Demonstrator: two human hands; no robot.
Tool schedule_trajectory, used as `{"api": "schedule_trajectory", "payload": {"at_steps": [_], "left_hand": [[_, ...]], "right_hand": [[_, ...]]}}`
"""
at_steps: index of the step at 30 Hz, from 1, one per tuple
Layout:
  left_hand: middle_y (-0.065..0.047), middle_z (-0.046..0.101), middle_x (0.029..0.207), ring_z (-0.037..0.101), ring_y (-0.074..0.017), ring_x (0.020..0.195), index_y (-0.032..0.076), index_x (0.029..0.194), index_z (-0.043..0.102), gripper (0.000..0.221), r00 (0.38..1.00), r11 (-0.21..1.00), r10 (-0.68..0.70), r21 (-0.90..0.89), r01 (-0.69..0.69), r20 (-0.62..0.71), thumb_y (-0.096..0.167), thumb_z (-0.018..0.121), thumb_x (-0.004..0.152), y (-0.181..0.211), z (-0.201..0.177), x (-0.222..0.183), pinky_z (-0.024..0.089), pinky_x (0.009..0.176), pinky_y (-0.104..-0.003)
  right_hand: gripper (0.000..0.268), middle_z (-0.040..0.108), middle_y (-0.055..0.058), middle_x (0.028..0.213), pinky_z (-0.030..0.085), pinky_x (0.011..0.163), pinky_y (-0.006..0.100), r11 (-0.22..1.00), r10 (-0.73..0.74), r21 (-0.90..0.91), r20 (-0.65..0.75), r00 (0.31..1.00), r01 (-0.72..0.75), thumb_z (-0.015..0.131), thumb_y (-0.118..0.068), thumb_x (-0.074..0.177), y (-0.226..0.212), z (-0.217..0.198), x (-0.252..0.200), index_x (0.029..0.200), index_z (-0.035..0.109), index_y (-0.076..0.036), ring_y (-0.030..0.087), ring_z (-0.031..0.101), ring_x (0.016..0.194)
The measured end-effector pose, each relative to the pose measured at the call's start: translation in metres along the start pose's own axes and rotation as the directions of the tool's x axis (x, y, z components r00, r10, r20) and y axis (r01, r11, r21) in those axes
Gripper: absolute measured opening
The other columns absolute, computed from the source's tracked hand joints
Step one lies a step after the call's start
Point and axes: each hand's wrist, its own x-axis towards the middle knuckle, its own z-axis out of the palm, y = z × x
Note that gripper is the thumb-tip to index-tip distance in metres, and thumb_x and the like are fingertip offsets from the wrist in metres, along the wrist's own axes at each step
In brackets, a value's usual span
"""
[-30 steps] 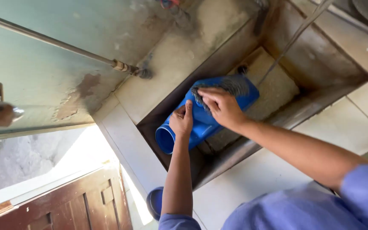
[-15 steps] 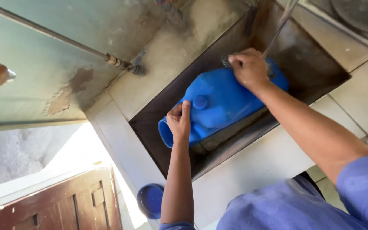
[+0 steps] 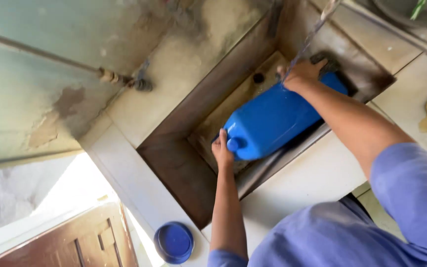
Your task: Scrub and clean plastic water containers using various brushes and running water in a sink.
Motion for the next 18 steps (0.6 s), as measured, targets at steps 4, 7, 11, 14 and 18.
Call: {"api": "schedule_trajectory", "payload": {"at_steps": [4, 7, 11, 14, 18], "left_hand": [[0.001, 0.060, 0.067, 0.051, -0.0067, 0.066, -0.001, 0.071, 0.069, 0.055, 0.999, 0.990, 0.008, 0.138, -0.003, -0.035, 0.043, 0.062, 0.103, 0.030, 0.024, 0.013, 0.047, 0.063, -0.028], [0.003, 0.071, 0.073, 0.058, -0.0057, 0.068, 0.001, 0.084, 0.073, 0.047, 0.996, 0.997, 0.061, 0.050, -0.058, -0.066, 0.044, 0.062, 0.100, 0.007, 0.017, 0.025, 0.051, 0.064, -0.028], [0.003, 0.068, 0.069, 0.057, -0.0053, 0.068, 0.000, 0.083, 0.076, 0.052, 0.990, 0.996, -0.055, 0.056, 0.063, -0.132, 0.049, 0.063, 0.097, 0.022, 0.020, 0.010, 0.051, 0.067, -0.027], [0.001, 0.062, 0.065, 0.052, -0.0082, 0.065, -0.004, 0.073, 0.072, 0.058, 0.990, 0.994, -0.076, 0.064, 0.084, -0.121, 0.048, 0.067, 0.098, 0.014, 0.014, 0.020, 0.049, 0.064, -0.029], [0.002, 0.062, 0.064, 0.051, -0.0088, 0.063, -0.001, 0.072, 0.073, 0.056, 0.985, 0.994, -0.102, 0.020, 0.105, -0.137, 0.049, 0.067, 0.097, 0.026, 0.021, 0.018, 0.047, 0.062, -0.029]], "right_hand": [[0.030, 0.071, 0.005, 0.125, 0.033, 0.100, 0.068, 0.974, -0.116, 0.147, -0.329, 0.937, 0.172, 0.054, -0.040, 0.099, -0.223, -0.242, -0.072, 0.107, 0.078, -0.024, 0.029, 0.064, 0.112], [0.029, 0.067, 0.002, 0.135, 0.032, 0.103, 0.066, 0.843, -0.377, 0.184, -0.469, 0.799, 0.506, 0.061, -0.028, 0.085, -0.261, -0.244, -0.100, 0.108, 0.078, -0.026, 0.025, 0.061, 0.114], [0.020, 0.067, 0.002, 0.140, 0.037, 0.100, 0.060, 0.881, -0.361, 0.222, -0.258, 0.896, 0.418, 0.063, -0.027, 0.087, -0.151, -0.147, -0.039, 0.100, 0.076, -0.020, 0.028, 0.061, 0.115], [0.039, 0.071, 0.007, 0.131, 0.053, 0.104, 0.040, 0.951, -0.142, 0.222, -0.304, 0.942, 0.215, 0.043, -0.039, 0.107, -0.078, -0.065, 0.040, 0.116, 0.071, -0.014, 0.024, 0.067, 0.123], [0.039, 0.068, 0.010, 0.130, 0.041, 0.096, 0.054, 0.932, -0.330, -0.009, -0.434, 0.838, 0.363, 0.065, -0.050, 0.092, -0.191, -0.174, -0.057, 0.116, 0.076, -0.021, 0.031, 0.062, 0.113]]}}
